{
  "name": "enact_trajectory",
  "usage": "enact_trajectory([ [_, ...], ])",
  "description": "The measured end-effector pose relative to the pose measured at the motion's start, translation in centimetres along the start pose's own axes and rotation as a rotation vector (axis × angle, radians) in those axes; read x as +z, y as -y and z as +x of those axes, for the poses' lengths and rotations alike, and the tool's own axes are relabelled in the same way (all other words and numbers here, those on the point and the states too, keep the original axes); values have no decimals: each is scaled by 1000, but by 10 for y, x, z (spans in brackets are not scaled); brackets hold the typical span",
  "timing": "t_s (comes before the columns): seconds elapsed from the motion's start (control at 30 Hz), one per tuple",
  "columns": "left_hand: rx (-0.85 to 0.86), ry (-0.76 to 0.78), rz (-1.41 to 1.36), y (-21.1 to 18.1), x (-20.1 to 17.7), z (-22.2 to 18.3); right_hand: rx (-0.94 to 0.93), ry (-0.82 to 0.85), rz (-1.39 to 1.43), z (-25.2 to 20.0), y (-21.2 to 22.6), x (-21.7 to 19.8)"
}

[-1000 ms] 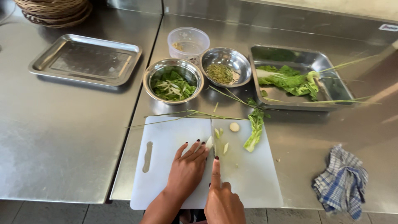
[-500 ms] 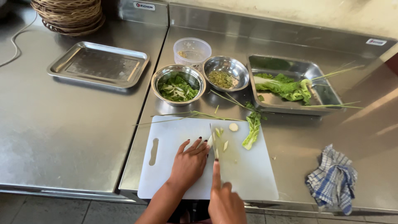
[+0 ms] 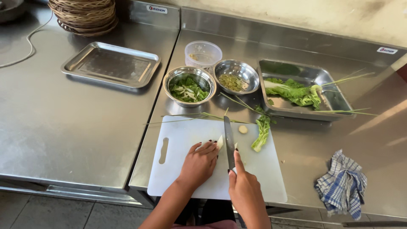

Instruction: The person cuts pieces of a white vegetable and green leafy vegetables using a knife on a cutting board.

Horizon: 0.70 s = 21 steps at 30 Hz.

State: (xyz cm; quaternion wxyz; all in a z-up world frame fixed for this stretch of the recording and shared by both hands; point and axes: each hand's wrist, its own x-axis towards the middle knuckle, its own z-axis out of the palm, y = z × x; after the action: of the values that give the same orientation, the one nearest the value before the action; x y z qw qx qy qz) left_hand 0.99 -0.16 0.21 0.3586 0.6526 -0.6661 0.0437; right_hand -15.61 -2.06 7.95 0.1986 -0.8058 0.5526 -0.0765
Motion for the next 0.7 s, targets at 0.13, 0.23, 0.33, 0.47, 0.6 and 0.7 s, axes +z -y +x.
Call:
enact_trajectory([
  [0.13, 1, -21, -9, 0, 2, -1, -86, -61, 98, -11, -2, -5],
  [0.23, -5, -27, 7, -1, 2, 1, -76, -6, 75, -8, 2, -7],
  [0.33, -3, -11, 27, -1, 3, 0, -51, 61, 61, -7, 4, -7],
  [0.47, -3, -11, 26, 0, 3, -1, 11, 118, 83, -5, 5, -15],
  [0.6, -9, -13, 30, -3, 1, 1, -13, 125, 100, -2, 4, -15],
  [0.7, -15, -34, 61, -7, -2, 1, -23, 121, 49, -4, 7, -2],
])
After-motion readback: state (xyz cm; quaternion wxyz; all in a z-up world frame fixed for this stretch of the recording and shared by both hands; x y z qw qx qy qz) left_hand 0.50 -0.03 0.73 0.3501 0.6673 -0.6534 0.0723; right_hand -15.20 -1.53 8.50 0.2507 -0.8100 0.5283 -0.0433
